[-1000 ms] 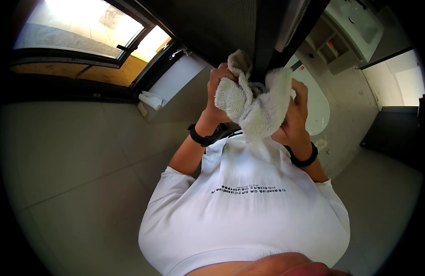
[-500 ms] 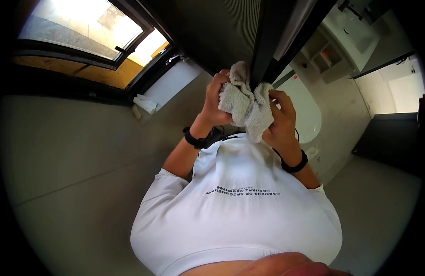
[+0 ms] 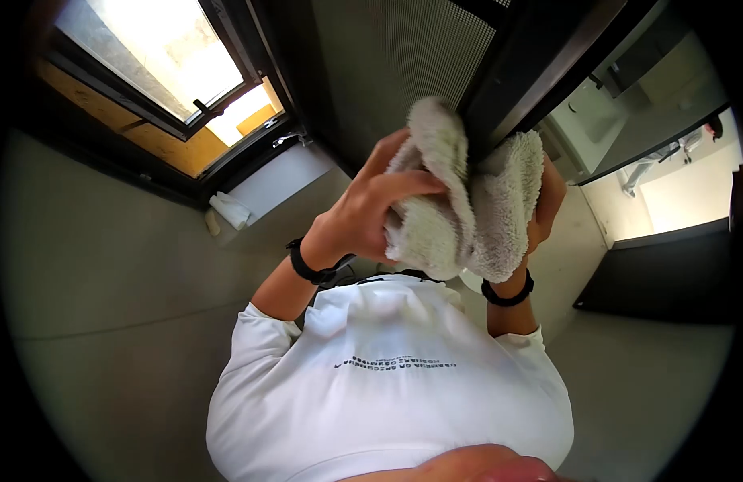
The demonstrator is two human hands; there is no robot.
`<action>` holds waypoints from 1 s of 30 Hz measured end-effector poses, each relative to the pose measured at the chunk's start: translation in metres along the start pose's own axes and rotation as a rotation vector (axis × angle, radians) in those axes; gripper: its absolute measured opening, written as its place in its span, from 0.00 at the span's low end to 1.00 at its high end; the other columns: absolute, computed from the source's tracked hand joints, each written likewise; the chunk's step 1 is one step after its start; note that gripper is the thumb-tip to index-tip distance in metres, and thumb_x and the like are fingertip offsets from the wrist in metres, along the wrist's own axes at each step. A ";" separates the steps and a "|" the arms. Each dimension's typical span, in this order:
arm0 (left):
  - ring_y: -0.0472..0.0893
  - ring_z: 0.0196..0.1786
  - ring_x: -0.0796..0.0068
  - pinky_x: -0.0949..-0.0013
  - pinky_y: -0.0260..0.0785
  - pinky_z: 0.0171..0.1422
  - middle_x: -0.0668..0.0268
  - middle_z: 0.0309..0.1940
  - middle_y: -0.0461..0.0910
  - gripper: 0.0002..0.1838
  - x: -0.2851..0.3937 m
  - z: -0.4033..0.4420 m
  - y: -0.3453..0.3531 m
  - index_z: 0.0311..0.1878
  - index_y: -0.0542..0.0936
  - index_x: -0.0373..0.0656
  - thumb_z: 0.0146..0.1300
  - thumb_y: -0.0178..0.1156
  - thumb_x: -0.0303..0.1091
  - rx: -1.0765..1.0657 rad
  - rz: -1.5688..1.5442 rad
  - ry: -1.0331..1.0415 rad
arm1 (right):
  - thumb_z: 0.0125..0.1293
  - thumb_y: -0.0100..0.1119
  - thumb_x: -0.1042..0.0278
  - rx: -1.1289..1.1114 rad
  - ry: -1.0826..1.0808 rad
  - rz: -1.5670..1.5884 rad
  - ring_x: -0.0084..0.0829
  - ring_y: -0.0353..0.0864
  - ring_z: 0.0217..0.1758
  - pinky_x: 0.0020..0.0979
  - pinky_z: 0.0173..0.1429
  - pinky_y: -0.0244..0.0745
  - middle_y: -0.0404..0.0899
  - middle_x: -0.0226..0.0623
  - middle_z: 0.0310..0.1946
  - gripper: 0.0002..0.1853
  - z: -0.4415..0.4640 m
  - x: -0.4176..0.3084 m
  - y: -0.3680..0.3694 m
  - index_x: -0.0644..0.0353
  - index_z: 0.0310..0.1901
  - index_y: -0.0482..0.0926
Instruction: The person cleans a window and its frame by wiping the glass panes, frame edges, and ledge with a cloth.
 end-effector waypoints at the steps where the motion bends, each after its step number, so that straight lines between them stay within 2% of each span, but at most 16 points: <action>1: 0.69 0.70 0.37 0.46 0.68 0.68 0.42 0.68 0.66 0.41 0.006 0.005 -0.001 0.61 0.77 0.49 0.39 0.81 0.44 -0.049 0.023 -0.010 | 0.61 0.69 0.75 0.017 -0.090 -0.099 0.42 0.79 0.58 0.38 0.62 0.75 0.76 0.46 0.60 0.23 0.002 0.000 0.000 0.70 0.58 0.78; 3: 0.68 0.70 0.37 0.46 0.67 0.69 0.39 0.71 0.63 0.40 0.011 0.008 0.000 0.62 0.77 0.51 0.40 0.81 0.42 -0.089 0.047 -0.019 | 0.53 0.73 0.76 0.031 -0.034 -0.113 0.44 0.83 0.53 0.38 0.56 0.81 0.79 0.51 0.56 0.19 -0.006 -0.001 0.001 0.74 0.47 0.83; 6: 0.71 0.68 0.39 0.49 0.68 0.69 0.40 0.70 0.63 0.39 0.009 -0.003 0.004 0.61 0.78 0.52 0.40 0.81 0.41 -0.056 0.004 -0.052 | 0.57 0.69 0.79 -0.070 0.019 -0.087 0.44 0.80 0.54 0.38 0.57 0.77 0.78 0.49 0.55 0.17 -0.016 -0.008 0.001 0.71 0.49 0.83; 7: 0.72 0.67 0.40 0.49 0.69 0.68 0.40 0.69 0.64 0.39 0.006 -0.010 0.007 0.60 0.78 0.52 0.40 0.81 0.41 -0.044 -0.007 -0.062 | 0.53 0.71 0.79 -0.090 0.060 -0.069 0.44 0.80 0.54 0.38 0.58 0.77 0.79 0.49 0.54 0.18 -0.019 -0.008 0.001 0.71 0.47 0.83; 10: 0.74 0.65 0.41 0.50 0.70 0.66 0.42 0.68 0.66 0.39 0.003 -0.019 0.009 0.60 0.78 0.52 0.40 0.81 0.41 -0.022 -0.010 -0.066 | 0.52 0.71 0.79 -0.130 0.061 -0.113 0.45 0.80 0.54 0.39 0.58 0.77 0.79 0.49 0.53 0.18 -0.023 -0.010 -0.003 0.71 0.47 0.83; 11: 0.75 0.64 0.42 0.51 0.70 0.66 0.42 0.67 0.67 0.39 0.003 -0.018 0.008 0.60 0.78 0.52 0.40 0.81 0.41 -0.018 -0.007 -0.059 | 0.54 0.70 0.79 -0.117 0.043 -0.144 0.44 0.80 0.55 0.37 0.58 0.77 0.77 0.48 0.55 0.16 -0.018 -0.012 -0.005 0.71 0.47 0.83; 13: 0.75 0.62 0.42 0.51 0.71 0.65 0.43 0.66 0.68 0.38 0.005 -0.006 -0.001 0.59 0.78 0.51 0.40 0.81 0.41 -0.015 -0.022 -0.023 | 0.57 0.70 0.78 -0.019 -0.057 -0.047 0.40 0.80 0.55 0.36 0.59 0.77 0.76 0.45 0.57 0.19 -0.010 0.004 -0.003 0.70 0.51 0.81; 16: 0.76 0.62 0.43 0.51 0.71 0.64 0.43 0.65 0.69 0.38 0.012 0.027 -0.012 0.58 0.78 0.49 0.40 0.81 0.41 0.035 -0.051 0.051 | 0.63 0.70 0.74 0.104 0.179 0.323 0.31 0.78 0.56 0.34 0.61 0.75 0.72 0.38 0.59 0.28 0.007 0.013 -0.001 0.65 0.63 0.71; 17: 0.76 0.62 0.43 0.51 0.71 0.64 0.43 0.65 0.69 0.37 0.013 0.035 -0.013 0.58 0.78 0.49 0.40 0.81 0.41 0.033 -0.061 0.064 | 0.63 0.70 0.73 0.128 0.164 0.325 0.30 0.77 0.56 0.34 0.61 0.74 0.72 0.38 0.59 0.30 0.023 -0.001 0.004 0.63 0.65 0.69; 20: 0.76 0.62 0.43 0.51 0.71 0.64 0.43 0.65 0.69 0.37 0.013 0.047 -0.019 0.57 0.79 0.48 0.40 0.81 0.41 -0.001 -0.075 0.063 | 0.64 0.68 0.74 0.127 0.099 0.318 0.33 0.77 0.55 0.33 0.61 0.73 0.73 0.40 0.58 0.24 0.032 -0.019 0.005 0.66 0.61 0.74; 22: 0.76 0.62 0.43 0.51 0.71 0.64 0.43 0.65 0.69 0.36 0.010 0.038 -0.017 0.57 0.79 0.48 0.40 0.81 0.41 -0.009 -0.071 0.039 | 0.63 0.68 0.75 0.021 0.002 0.082 0.36 0.77 0.54 0.34 0.60 0.73 0.74 0.41 0.57 0.21 0.023 -0.014 0.000 0.67 0.57 0.78; 25: 0.76 0.62 0.43 0.51 0.72 0.64 0.43 0.65 0.70 0.36 0.005 0.026 -0.010 0.56 0.79 0.48 0.39 0.81 0.42 -0.004 -0.074 0.032 | 0.60 0.68 0.76 -0.014 0.116 0.037 0.40 0.77 0.53 0.35 0.56 0.74 0.76 0.45 0.55 0.18 0.011 -0.016 -0.003 0.69 0.52 0.82; 28: 0.75 0.62 0.42 0.50 0.71 0.64 0.43 0.63 0.71 0.37 0.008 0.038 -0.018 0.55 0.78 0.47 0.38 0.80 0.43 -0.031 -0.038 0.056 | 0.58 0.70 0.75 -0.018 -0.097 -0.088 0.40 0.77 0.52 0.34 0.56 0.74 0.76 0.45 0.54 0.18 0.040 -0.017 -0.009 0.71 0.50 0.82; 30: 0.74 0.64 0.42 0.50 0.70 0.65 0.46 0.61 0.73 0.39 0.015 0.062 -0.025 0.57 0.76 0.47 0.37 0.80 0.42 -0.014 -0.039 0.118 | 0.57 0.70 0.74 0.076 -0.027 0.023 0.41 0.77 0.51 0.34 0.55 0.74 0.77 0.45 0.53 0.18 0.069 -0.022 -0.013 0.72 0.49 0.81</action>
Point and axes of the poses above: each hand's wrist, its own z-axis towards the middle knuckle, its own y-axis out of the palm, x = y × z, the point moved 2 cm from there along z, towards the middle knuckle
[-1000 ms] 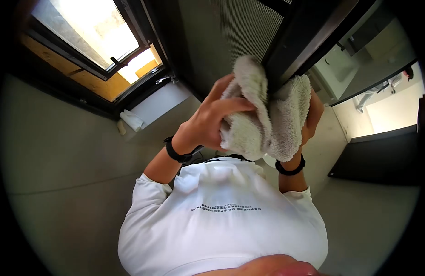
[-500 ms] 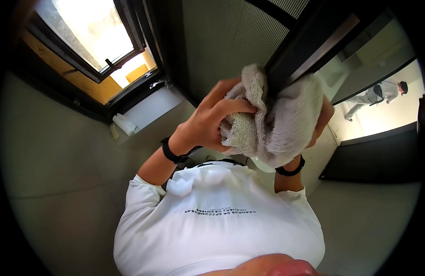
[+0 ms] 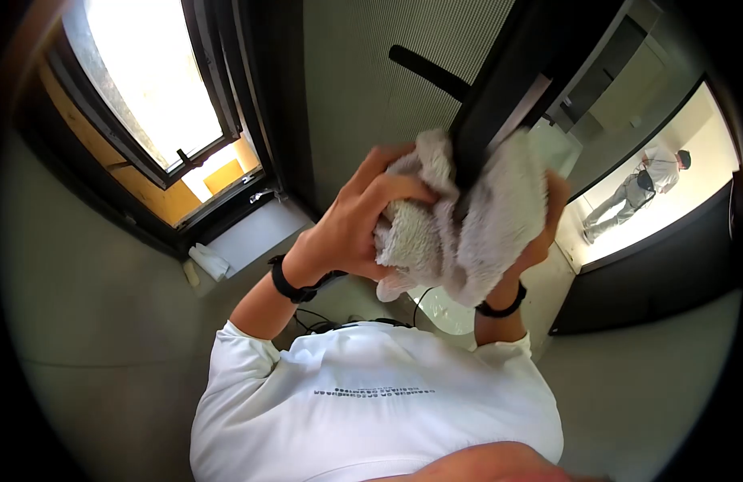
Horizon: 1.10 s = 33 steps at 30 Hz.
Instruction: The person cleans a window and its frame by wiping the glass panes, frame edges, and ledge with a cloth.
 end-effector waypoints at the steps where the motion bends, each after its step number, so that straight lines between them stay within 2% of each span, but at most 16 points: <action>1: 0.73 0.64 0.42 0.50 0.70 0.65 0.48 0.60 0.75 0.41 0.003 0.012 -0.003 0.58 0.75 0.46 0.37 0.79 0.42 0.015 -0.001 0.032 | 0.56 0.71 0.75 0.085 0.175 0.162 0.41 0.77 0.50 0.34 0.54 0.74 0.77 0.46 0.52 0.18 0.015 -0.005 0.002 0.73 0.48 0.81; 3: 0.73 0.64 0.44 0.51 0.70 0.65 0.52 0.57 0.77 0.42 0.008 0.033 -0.012 0.59 0.74 0.45 0.36 0.78 0.40 0.006 0.018 0.092 | 0.54 0.71 0.75 0.170 0.187 0.261 0.42 0.78 0.49 0.34 0.53 0.75 0.78 0.48 0.51 0.19 0.035 -0.012 0.006 0.73 0.47 0.82; 5: 0.74 0.63 0.44 0.52 0.70 0.64 0.60 0.53 0.80 0.39 0.009 0.044 -0.017 0.57 0.75 0.44 0.35 0.75 0.36 0.003 0.008 0.122 | 0.53 0.71 0.75 0.137 -0.085 0.109 0.43 0.79 0.49 0.34 0.52 0.76 0.79 0.49 0.49 0.19 0.041 -0.015 0.008 0.73 0.46 0.82; 7: 0.74 0.62 0.44 0.53 0.70 0.63 0.60 0.53 0.80 0.37 0.005 0.039 -0.019 0.55 0.76 0.44 0.35 0.75 0.36 -0.017 -0.057 0.068 | 0.52 0.72 0.74 0.067 -0.259 -0.074 0.43 0.80 0.48 0.35 0.51 0.76 0.79 0.49 0.48 0.19 0.030 -0.003 0.004 0.73 0.46 0.82; 11: 0.76 0.61 0.45 0.53 0.71 0.62 0.61 0.51 0.80 0.33 0.004 0.022 -0.014 0.52 0.78 0.46 0.35 0.75 0.35 -0.027 -0.073 0.003 | 0.50 0.74 0.73 0.008 -0.121 -0.110 0.43 0.81 0.47 0.36 0.51 0.77 0.80 0.49 0.46 0.21 0.009 -0.027 0.001 0.73 0.47 0.82; 13: 0.76 0.61 0.45 0.53 0.71 0.62 0.58 0.52 0.80 0.34 0.002 0.025 -0.017 0.53 0.78 0.46 0.36 0.75 0.36 -0.055 -0.075 0.013 | 0.51 0.74 0.73 -0.032 -0.039 -0.139 0.43 0.81 0.47 0.35 0.52 0.77 0.80 0.49 0.47 0.21 0.009 -0.024 -0.003 0.73 0.47 0.82; 16: 0.75 0.61 0.44 0.53 0.71 0.62 0.52 0.57 0.76 0.36 0.005 0.035 -0.027 0.55 0.77 0.46 0.35 0.74 0.35 -0.098 -0.087 0.021 | 0.52 0.73 0.74 0.040 -0.217 -0.178 0.42 0.81 0.48 0.35 0.51 0.76 0.79 0.49 0.48 0.20 0.033 -0.024 -0.003 0.74 0.47 0.82; 19: 0.75 0.60 0.43 0.53 0.71 0.62 0.51 0.60 0.74 0.37 0.011 0.052 -0.026 0.56 0.76 0.45 0.35 0.73 0.33 -0.032 -0.073 0.121 | 0.55 0.70 0.75 0.142 -0.255 -0.162 0.42 0.81 0.48 0.34 0.50 0.76 0.79 0.50 0.48 0.18 0.054 -0.020 0.001 0.74 0.47 0.81; 23: 0.76 0.59 0.46 0.55 0.71 0.61 0.52 0.57 0.75 0.36 0.009 0.051 -0.026 0.56 0.76 0.46 0.37 0.72 0.33 -0.045 -0.099 0.072 | 0.54 0.72 0.73 0.107 -0.327 -0.189 0.42 0.82 0.47 0.33 0.49 0.77 0.80 0.49 0.47 0.18 0.057 -0.012 -0.003 0.73 0.46 0.82; 25: 0.77 0.58 0.47 0.57 0.72 0.60 0.52 0.55 0.75 0.35 0.003 0.036 -0.023 0.56 0.76 0.46 0.37 0.73 0.32 -0.082 -0.165 -0.015 | 0.53 0.73 0.72 0.071 -0.293 -0.188 0.41 0.82 0.46 0.33 0.49 0.77 0.80 0.49 0.47 0.19 0.048 -0.016 -0.003 0.73 0.46 0.83; 27: 0.77 0.57 0.48 0.58 0.72 0.60 0.53 0.54 0.75 0.34 0.003 0.027 -0.021 0.55 0.77 0.46 0.38 0.73 0.31 -0.088 -0.167 -0.039 | 0.51 0.74 0.71 0.054 -0.157 -0.183 0.41 0.83 0.46 0.33 0.49 0.77 0.80 0.48 0.47 0.20 0.032 -0.034 0.001 0.72 0.46 0.83; 30: 0.77 0.58 0.47 0.59 0.71 0.60 0.53 0.53 0.75 0.33 0.001 0.007 -0.012 0.54 0.77 0.47 0.37 0.73 0.30 -0.090 -0.174 -0.106 | 0.50 0.75 0.71 -0.028 -0.042 -0.151 0.41 0.83 0.46 0.34 0.49 0.77 0.80 0.49 0.47 0.21 -0.005 -0.023 0.001 0.70 0.46 0.83; 33: 0.77 0.56 0.48 0.59 0.71 0.60 0.54 0.53 0.75 0.31 -0.003 -0.021 -0.003 0.51 0.77 0.46 0.37 0.72 0.29 -0.067 -0.182 -0.184 | 0.51 0.76 0.67 -0.099 -0.005 -0.116 0.44 0.83 0.46 0.36 0.49 0.78 0.80 0.49 0.47 0.22 -0.034 -0.023 0.004 0.69 0.47 0.83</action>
Point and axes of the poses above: each hand's wrist, its own z-axis towards the middle knuckle, its own y-axis out of the palm, x = y × z, the point moved 2 cm from there along z, towards the middle knuckle
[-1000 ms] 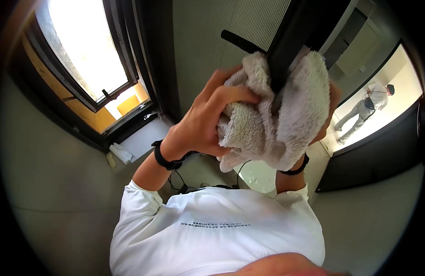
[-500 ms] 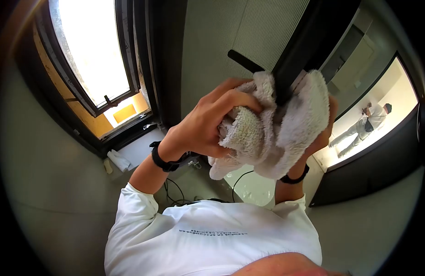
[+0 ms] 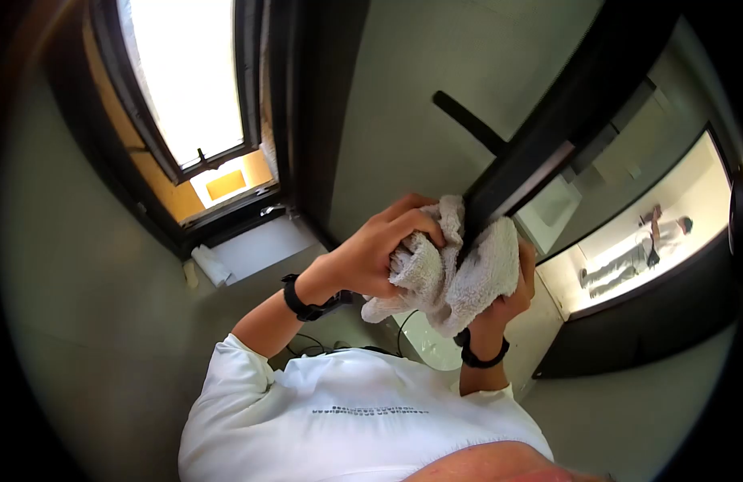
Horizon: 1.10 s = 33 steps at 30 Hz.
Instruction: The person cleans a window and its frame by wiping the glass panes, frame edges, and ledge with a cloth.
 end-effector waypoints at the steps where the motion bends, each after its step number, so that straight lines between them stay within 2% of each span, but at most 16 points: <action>1: 0.77 0.55 0.49 0.59 0.70 0.60 0.54 0.52 0.76 0.31 -0.005 -0.007 0.002 0.51 0.77 0.46 0.37 0.71 0.29 -0.003 -0.047 -0.014 | 0.52 0.74 0.65 -0.038 0.028 0.027 0.43 0.83 0.46 0.37 0.49 0.77 0.80 0.48 0.46 0.22 -0.007 -0.006 0.000 0.70 0.46 0.83; 3: 0.77 0.53 0.50 0.59 0.70 0.59 0.55 0.51 0.76 0.30 -0.015 -0.024 0.006 0.50 0.77 0.45 0.36 0.69 0.30 0.006 -0.134 -0.058 | 0.55 0.71 0.61 -0.123 0.077 0.094 0.43 0.82 0.47 0.38 0.51 0.76 0.80 0.47 0.46 0.23 -0.023 -0.019 0.003 0.72 0.47 0.83; 4: 0.77 0.53 0.53 0.61 0.68 0.61 0.57 0.51 0.77 0.31 -0.021 -0.034 0.013 0.49 0.77 0.40 0.41 0.72 0.45 0.035 -0.145 -0.092 | 0.57 0.70 0.59 -0.165 0.097 0.127 0.44 0.82 0.48 0.39 0.52 0.76 0.79 0.48 0.47 0.24 -0.032 -0.024 0.006 0.72 0.48 0.82; 7: 0.77 0.52 0.67 0.64 0.67 0.60 0.62 0.47 0.77 0.37 -0.025 -0.065 0.015 0.55 0.72 0.40 0.45 0.75 0.50 0.048 -0.324 -0.313 | 0.62 0.66 0.53 -0.227 0.085 0.219 0.48 0.79 0.54 0.44 0.58 0.73 0.75 0.50 0.54 0.29 -0.065 -0.034 0.041 0.70 0.57 0.79; 8: 0.81 0.46 0.65 0.66 0.69 0.53 0.60 0.41 0.79 0.34 -0.020 -0.070 0.012 0.56 0.69 0.41 0.47 0.74 0.41 0.100 -0.313 -0.280 | 0.65 0.61 0.54 -0.360 0.130 0.266 0.49 0.71 0.66 0.46 0.67 0.67 0.65 0.52 0.65 0.32 -0.073 -0.035 0.049 0.68 0.66 0.72; 11: 0.82 0.44 0.65 0.68 0.70 0.54 0.60 0.40 0.80 0.34 -0.028 -0.090 0.003 0.56 0.69 0.41 0.50 0.75 0.42 0.348 -0.163 -0.367 | 0.63 0.65 0.60 -0.374 0.306 0.460 0.58 0.62 0.70 0.50 0.71 0.60 0.55 0.59 0.70 0.36 -0.086 -0.039 0.087 0.68 0.69 0.66; 12: 0.80 0.52 0.63 0.65 0.69 0.60 0.58 0.46 0.80 0.36 -0.031 -0.099 -0.002 0.59 0.70 0.42 0.50 0.75 0.41 0.387 -0.096 -0.435 | 0.64 0.63 0.61 -0.455 0.261 0.469 0.62 0.52 0.75 0.52 0.76 0.52 0.44 0.61 0.74 0.40 -0.094 -0.034 0.099 0.65 0.74 0.58; 16: 0.70 0.63 0.50 0.55 0.63 0.69 0.53 0.60 0.70 0.42 -0.032 -0.114 -0.027 0.68 0.67 0.44 0.49 0.76 0.39 0.526 0.506 -0.351 | 0.65 0.63 0.65 -0.426 0.417 0.650 0.60 0.43 0.79 0.52 0.78 0.46 0.40 0.60 0.76 0.42 -0.106 -0.032 0.151 0.63 0.76 0.53; 19: 0.70 0.59 0.48 0.56 0.64 0.68 0.52 0.59 0.67 0.44 -0.033 -0.135 -0.040 0.70 0.65 0.44 0.50 0.76 0.38 0.784 0.677 -0.443 | 0.65 0.63 0.65 -0.452 0.449 0.650 0.56 0.43 0.80 0.53 0.79 0.45 0.41 0.57 0.76 0.42 -0.108 -0.031 0.191 0.62 0.77 0.52; 23: 0.70 0.51 0.63 0.64 0.67 0.58 0.57 0.53 0.64 0.48 -0.056 -0.161 -0.066 0.73 0.59 0.43 0.51 0.75 0.28 0.973 0.554 -0.508 | 0.66 0.62 0.67 -0.493 0.659 0.947 0.43 0.59 0.77 0.43 0.77 0.55 0.57 0.50 0.73 0.40 -0.098 -0.047 0.243 0.64 0.76 0.53; 25: 0.71 0.47 0.76 0.72 0.70 0.50 0.62 0.52 0.66 0.44 -0.059 -0.159 -0.081 0.74 0.58 0.43 0.56 0.70 0.19 1.004 0.458 -0.374 | 0.64 0.62 0.68 -0.469 0.622 0.936 0.38 0.64 0.74 0.38 0.75 0.61 0.62 0.47 0.71 0.40 -0.084 -0.054 0.265 0.66 0.75 0.55; 27: 0.74 0.51 0.75 0.72 0.72 0.54 0.61 0.55 0.68 0.41 -0.043 -0.147 -0.107 0.73 0.61 0.43 0.57 0.69 0.18 0.965 0.392 -0.273 | 0.64 0.61 0.68 -0.451 0.511 0.954 0.38 0.64 0.74 0.38 0.75 0.60 0.63 0.46 0.71 0.39 -0.068 -0.053 0.292 0.66 0.74 0.56; 29: 0.74 0.67 0.59 0.63 0.66 0.71 0.52 0.66 0.71 0.38 -0.023 -0.141 -0.134 0.72 0.64 0.40 0.58 0.66 0.21 0.891 0.575 -0.483 | 0.63 0.59 0.67 -0.387 0.559 1.127 0.37 0.65 0.73 0.36 0.76 0.57 0.64 0.45 0.71 0.37 -0.046 -0.055 0.319 0.66 0.73 0.59; 31: 0.64 0.77 0.52 0.59 0.58 0.78 0.49 0.74 0.63 0.39 -0.012 -0.134 -0.158 0.74 0.62 0.39 0.57 0.62 0.19 0.857 0.860 -0.321 | 0.63 0.59 0.69 -0.350 0.487 1.100 0.35 0.67 0.71 0.35 0.75 0.59 0.66 0.43 0.68 0.35 -0.025 -0.056 0.348 0.66 0.71 0.62; 32: 0.51 0.82 0.50 0.56 0.50 0.82 0.46 0.79 0.54 0.40 -0.002 -0.133 -0.165 0.75 0.60 0.37 0.58 0.60 0.21 0.831 0.837 -0.328 | 0.63 0.58 0.72 -0.350 0.519 1.148 0.34 0.68 0.69 0.34 0.74 0.60 0.66 0.43 0.68 0.34 -0.014 -0.061 0.360 0.65 0.71 0.62; 33: 0.45 0.84 0.52 0.55 0.42 0.84 0.46 0.80 0.49 0.43 0.002 -0.134 -0.172 0.79 0.53 0.38 0.63 0.60 0.31 0.795 0.806 -0.307 | 0.62 0.58 0.74 -0.348 0.546 1.197 0.33 0.69 0.68 0.34 0.73 0.61 0.67 0.42 0.67 0.33 -0.003 -0.066 0.373 0.65 0.71 0.63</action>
Point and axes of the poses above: each hand's wrist, its own z-axis towards the middle knuckle, its own y-axis out of the palm, x = y × z, the point moved 2 cm from there along z, towards the middle knuckle
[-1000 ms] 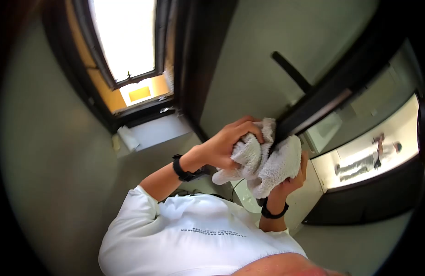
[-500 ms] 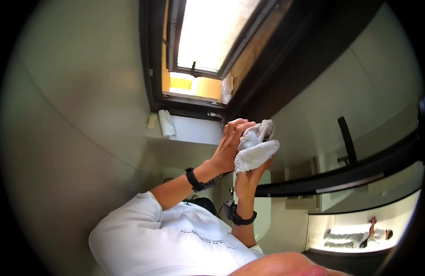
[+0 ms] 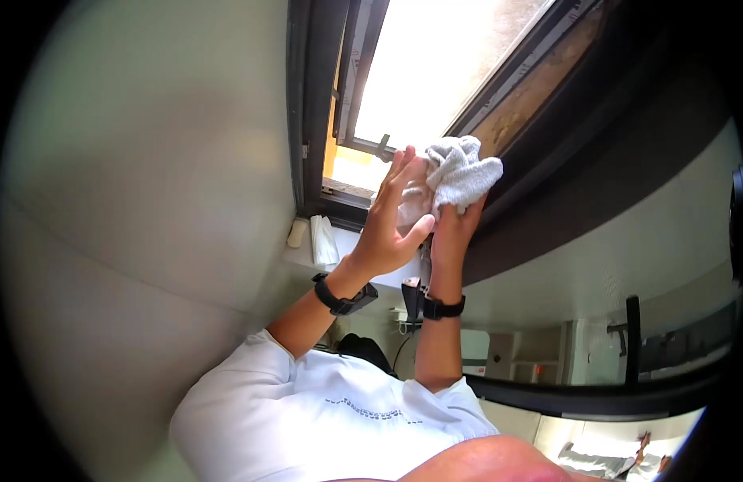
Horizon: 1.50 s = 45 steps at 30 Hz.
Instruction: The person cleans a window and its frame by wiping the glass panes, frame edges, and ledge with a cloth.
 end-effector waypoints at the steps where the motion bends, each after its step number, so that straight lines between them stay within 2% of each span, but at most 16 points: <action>1: 0.42 0.84 0.52 0.54 0.38 0.84 0.46 0.81 0.45 0.44 -0.005 0.001 -0.001 0.80 0.48 0.39 0.66 0.59 0.37 0.023 -0.140 0.035 | 0.61 0.58 0.78 0.004 0.044 0.064 0.32 0.69 0.67 0.32 0.71 0.63 0.68 0.41 0.65 0.35 0.013 0.012 0.007 0.64 0.72 0.63; 5: 0.42 0.84 0.52 0.54 0.34 0.84 0.44 0.82 0.40 0.50 -0.033 -0.024 0.005 0.81 0.38 0.33 0.72 0.55 0.53 0.040 -0.251 0.167 | 0.58 0.59 0.80 0.007 -0.024 0.001 0.33 0.69 0.67 0.33 0.70 0.66 0.70 0.41 0.64 0.40 0.043 0.054 0.031 0.63 0.75 0.60; 10: 0.37 0.85 0.57 0.57 0.27 0.84 0.48 0.83 0.35 0.48 -0.092 -0.043 -0.018 0.80 0.34 0.34 0.77 0.43 0.60 0.036 -0.171 -0.096 | 0.50 0.69 0.74 0.022 -0.186 -0.160 0.42 0.70 0.68 0.40 0.72 0.65 0.70 0.46 0.63 0.45 0.091 0.082 0.057 0.60 0.73 0.64; 13: 0.35 0.85 0.58 0.58 0.25 0.84 0.51 0.83 0.34 0.47 -0.106 -0.036 -0.045 0.81 0.33 0.35 0.77 0.40 0.60 0.062 -0.137 -0.131 | 0.51 0.67 0.77 0.058 -0.472 -0.289 0.46 0.70 0.63 0.45 0.67 0.70 0.67 0.45 0.57 0.41 0.146 0.045 0.077 0.54 0.71 0.68; 14: 0.36 0.85 0.58 0.57 0.26 0.84 0.50 0.83 0.35 0.46 -0.108 -0.029 -0.051 0.81 0.34 0.36 0.77 0.41 0.59 0.085 -0.108 -0.097 | 0.48 0.56 0.82 0.098 -0.543 -0.325 0.47 0.69 0.65 0.45 0.72 0.66 0.68 0.47 0.55 0.41 0.162 0.023 0.085 0.61 0.70 0.68; 16: 0.38 0.85 0.57 0.57 0.28 0.85 0.49 0.83 0.37 0.45 -0.112 -0.015 -0.063 0.81 0.36 0.36 0.77 0.42 0.56 0.133 -0.048 -0.030 | 0.48 0.60 0.80 0.117 -0.771 -0.240 0.48 0.67 0.67 0.45 0.72 0.65 0.65 0.47 0.60 0.39 0.190 -0.008 0.097 0.60 0.68 0.69; 20: 0.43 0.84 0.55 0.56 0.34 0.85 0.47 0.82 0.42 0.43 -0.092 0.010 -0.080 0.80 0.43 0.34 0.73 0.52 0.42 0.234 0.244 -0.041 | 0.55 0.69 0.72 0.326 -1.110 -0.516 0.46 0.80 0.56 0.39 0.58 0.82 0.69 0.42 0.67 0.30 0.232 -0.064 0.125 0.50 0.62 0.77; 22: 0.45 0.84 0.53 0.55 0.38 0.85 0.46 0.81 0.44 0.42 -0.097 0.019 -0.086 0.80 0.47 0.34 0.69 0.56 0.36 0.270 0.306 -0.087 | 0.53 0.70 0.72 0.196 -0.898 -0.666 0.47 0.80 0.56 0.39 0.57 0.82 0.67 0.42 0.67 0.31 0.212 -0.067 0.141 0.47 0.61 0.78; 23: 0.46 0.84 0.52 0.54 0.39 0.85 0.46 0.81 0.45 0.42 -0.100 0.023 -0.090 0.80 0.49 0.35 0.67 0.56 0.33 0.267 0.288 -0.109 | 0.52 0.71 0.72 0.151 -1.058 -0.611 0.47 0.79 0.57 0.40 0.55 0.82 0.69 0.41 0.64 0.31 0.215 -0.057 0.143 0.47 0.61 0.78; 26: 0.47 0.83 0.50 0.52 0.42 0.84 0.45 0.81 0.48 0.40 -0.113 0.026 -0.092 0.79 0.52 0.37 0.66 0.57 0.30 0.214 0.420 -0.094 | 0.50 0.72 0.72 0.076 -0.946 -0.684 0.46 0.78 0.59 0.39 0.54 0.82 0.69 0.41 0.63 0.31 0.200 -0.033 0.150 0.48 0.59 0.79; 27: 0.48 0.83 0.49 0.52 0.43 0.84 0.45 0.80 0.49 0.40 -0.122 0.024 -0.092 0.79 0.53 0.38 0.66 0.57 0.30 0.194 0.492 -0.068 | 0.48 0.73 0.73 0.111 -1.070 -0.657 0.46 0.77 0.60 0.39 0.53 0.82 0.69 0.41 0.62 0.31 0.200 -0.011 0.152 0.48 0.58 0.80; 30: 0.45 0.84 0.54 0.54 0.39 0.84 0.48 0.81 0.46 0.37 -0.130 0.014 -0.092 0.78 0.55 0.37 0.68 0.57 0.30 0.194 0.455 -0.117 | 0.47 0.71 0.76 0.053 -0.852 -0.709 0.41 0.77 0.57 0.35 0.56 0.79 0.71 0.41 0.59 0.28 0.170 0.012 0.148 0.50 0.55 0.82; 33: 0.45 0.84 0.49 0.51 0.40 0.84 0.48 0.81 0.48 0.39 -0.132 0.009 -0.083 0.79 0.53 0.40 0.67 0.55 0.24 0.122 0.479 -0.065 | 0.47 0.71 0.68 -0.109 -0.716 -0.744 0.55 0.75 0.62 0.50 0.59 0.81 0.65 0.49 0.59 0.37 0.162 0.068 0.126 0.39 0.64 0.76; 34: 0.44 0.84 0.50 0.51 0.39 0.84 0.48 0.81 0.48 0.39 -0.130 0.011 -0.077 0.80 0.52 0.40 0.67 0.55 0.24 0.095 0.366 -0.088 | 0.47 0.73 0.67 -0.090 -0.635 -0.824 0.54 0.76 0.63 0.49 0.55 0.84 0.62 0.48 0.66 0.36 0.158 0.087 0.122 0.33 0.62 0.77; 39: 0.41 0.84 0.53 0.55 0.37 0.84 0.50 0.82 0.47 0.42 -0.130 0.010 -0.046 0.81 0.48 0.40 0.67 0.55 0.22 -0.052 0.041 -0.211 | 0.45 0.71 0.70 -0.057 -0.331 -0.766 0.56 0.76 0.61 0.47 0.63 0.76 0.70 0.51 0.59 0.30 0.129 0.132 0.093 0.48 0.56 0.84; 45: 0.59 0.78 0.45 0.55 0.55 0.80 0.44 0.74 0.61 0.34 -0.121 0.027 -0.046 0.73 0.60 0.41 0.63 0.56 0.19 -0.058 0.140 -0.392 | 0.45 0.74 0.66 -0.021 -0.171 -0.582 0.51 0.77 0.59 0.48 0.57 0.80 0.73 0.48 0.54 0.32 0.129 0.093 0.090 0.50 0.58 0.83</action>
Point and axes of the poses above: each hand's wrist, its own z-axis towards the middle knuckle, its own y-axis out of the palm, x = y × z, the point moved 2 cm from there along z, towards the middle knuckle
